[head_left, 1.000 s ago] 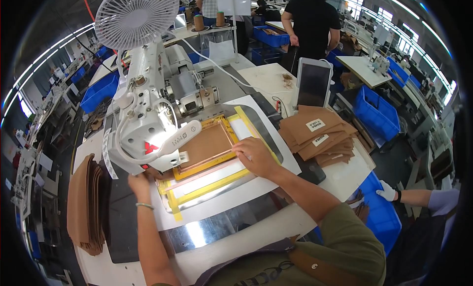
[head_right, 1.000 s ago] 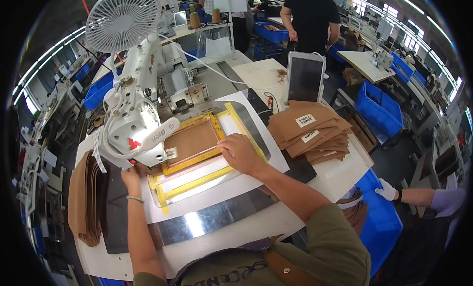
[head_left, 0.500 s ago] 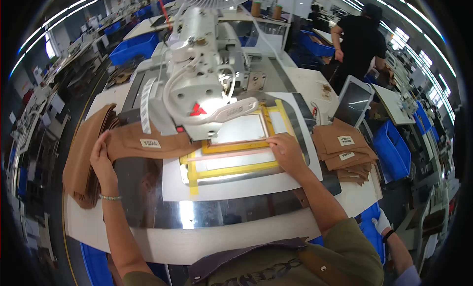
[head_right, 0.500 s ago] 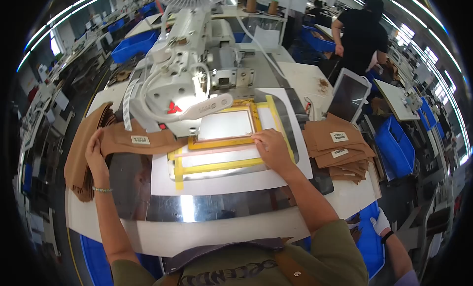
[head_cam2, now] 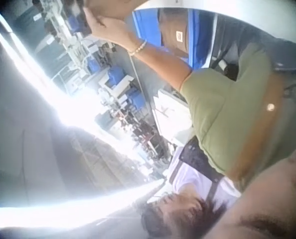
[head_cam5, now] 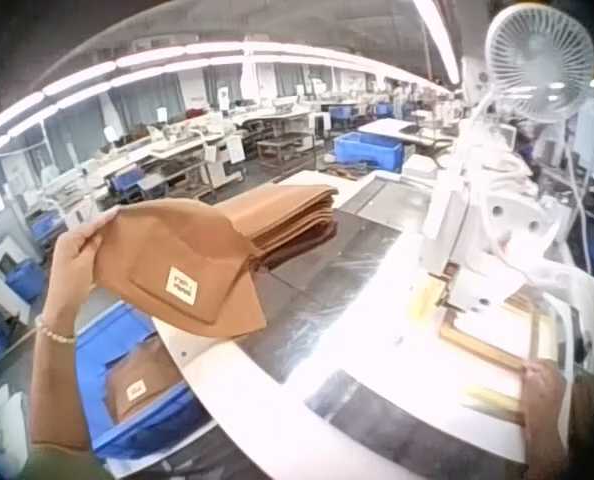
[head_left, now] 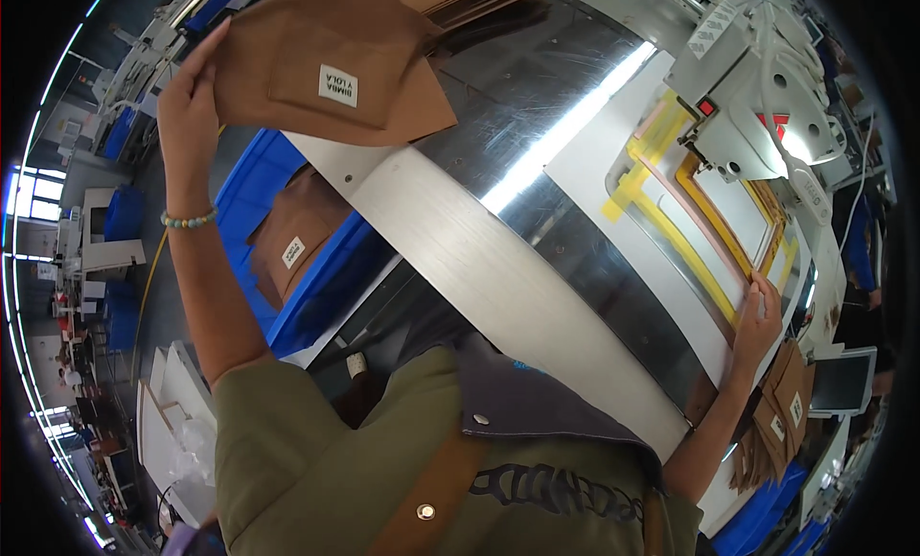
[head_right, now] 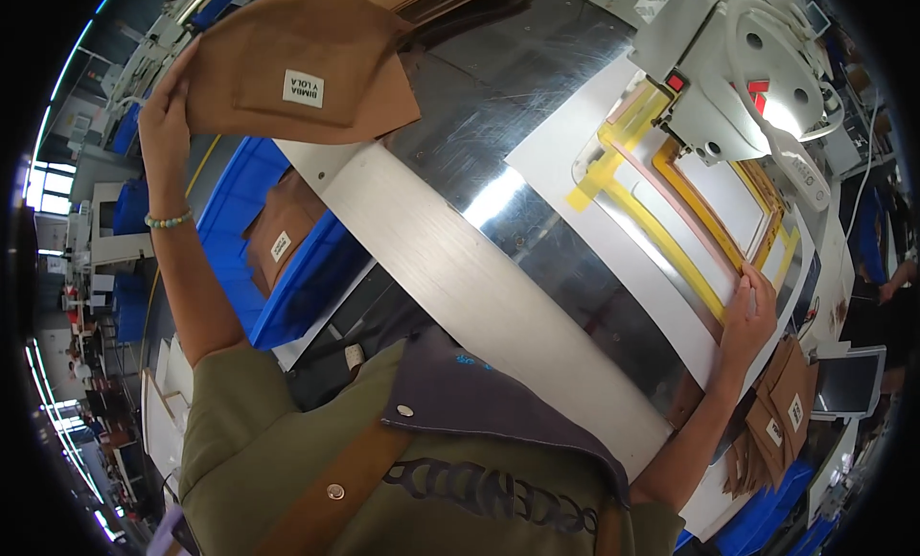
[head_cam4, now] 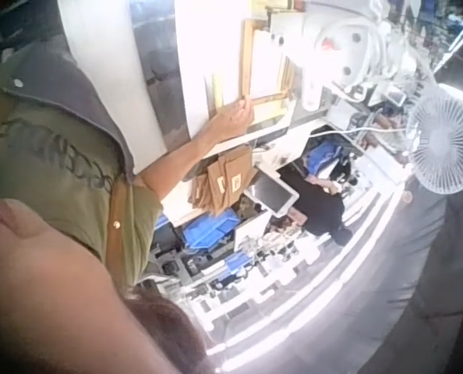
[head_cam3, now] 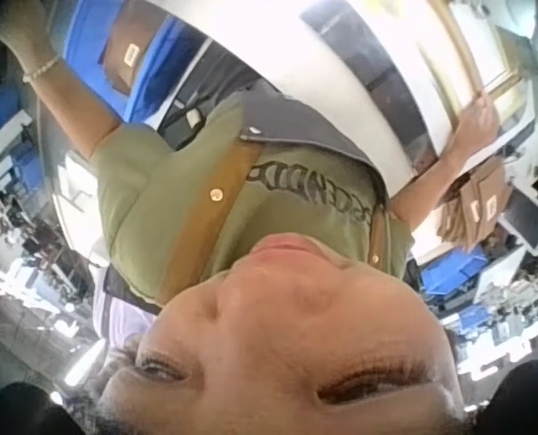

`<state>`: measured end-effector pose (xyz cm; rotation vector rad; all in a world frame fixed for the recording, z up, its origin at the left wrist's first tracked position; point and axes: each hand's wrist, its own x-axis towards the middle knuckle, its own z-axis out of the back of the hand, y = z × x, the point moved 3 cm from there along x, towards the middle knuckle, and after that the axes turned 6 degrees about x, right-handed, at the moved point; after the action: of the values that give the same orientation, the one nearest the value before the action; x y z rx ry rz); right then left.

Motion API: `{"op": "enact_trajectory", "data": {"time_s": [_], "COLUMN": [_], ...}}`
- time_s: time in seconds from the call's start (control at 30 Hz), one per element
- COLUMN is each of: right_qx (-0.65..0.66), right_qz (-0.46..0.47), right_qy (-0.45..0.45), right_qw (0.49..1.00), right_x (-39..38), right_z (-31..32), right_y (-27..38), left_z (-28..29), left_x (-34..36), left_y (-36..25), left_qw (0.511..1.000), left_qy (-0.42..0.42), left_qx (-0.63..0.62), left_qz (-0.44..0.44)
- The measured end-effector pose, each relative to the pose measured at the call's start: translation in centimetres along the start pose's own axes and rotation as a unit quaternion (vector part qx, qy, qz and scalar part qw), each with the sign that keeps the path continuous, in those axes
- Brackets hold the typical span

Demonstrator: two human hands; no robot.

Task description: Sewing rectangular leather labels onto flat leather panels using an automated sewing machine in a leather goods factory.

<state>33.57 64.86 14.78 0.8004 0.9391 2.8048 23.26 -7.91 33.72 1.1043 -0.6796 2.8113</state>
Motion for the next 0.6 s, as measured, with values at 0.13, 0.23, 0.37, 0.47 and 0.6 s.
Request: {"op": "enact_trajectory", "data": {"time_s": [0.13, 0.23, 0.37, 0.47, 0.6], "right_qx": [-0.001, 0.002, -0.015, 0.003, 0.001], "right_qz": [-0.001, -0.003, 0.001, -0.006, 0.000], "right_qy": [0.009, 0.018, 0.019, 0.025, 0.030], "right_qw": [1.000, 1.000, 1.000, 1.000, 1.000], "right_x": [0.0, 0.0, 0.0, 0.1, 0.3], "right_z": [0.2, 0.2, 0.4, -0.1, -0.3], "right_y": [-0.5, -0.6, -0.3, -0.8, -0.5], "left_z": [2.4, 3.6, 3.9, 5.7, 4.1], "left_x": [-10.3, -19.6, -30.5, -36.4, -41.3], "left_y": [9.3, 17.0, 24.5, 29.4, 31.2], "left_qw": [0.995, 0.986, 0.972, 0.926, 0.825], "left_qy": [-0.034, -0.022, 0.015, 0.114, 0.327], "left_qx": [0.074, 0.113, 0.129, 0.196, 0.219], "left_qz": [0.054, 0.120, 0.195, 0.303, 0.406]}}
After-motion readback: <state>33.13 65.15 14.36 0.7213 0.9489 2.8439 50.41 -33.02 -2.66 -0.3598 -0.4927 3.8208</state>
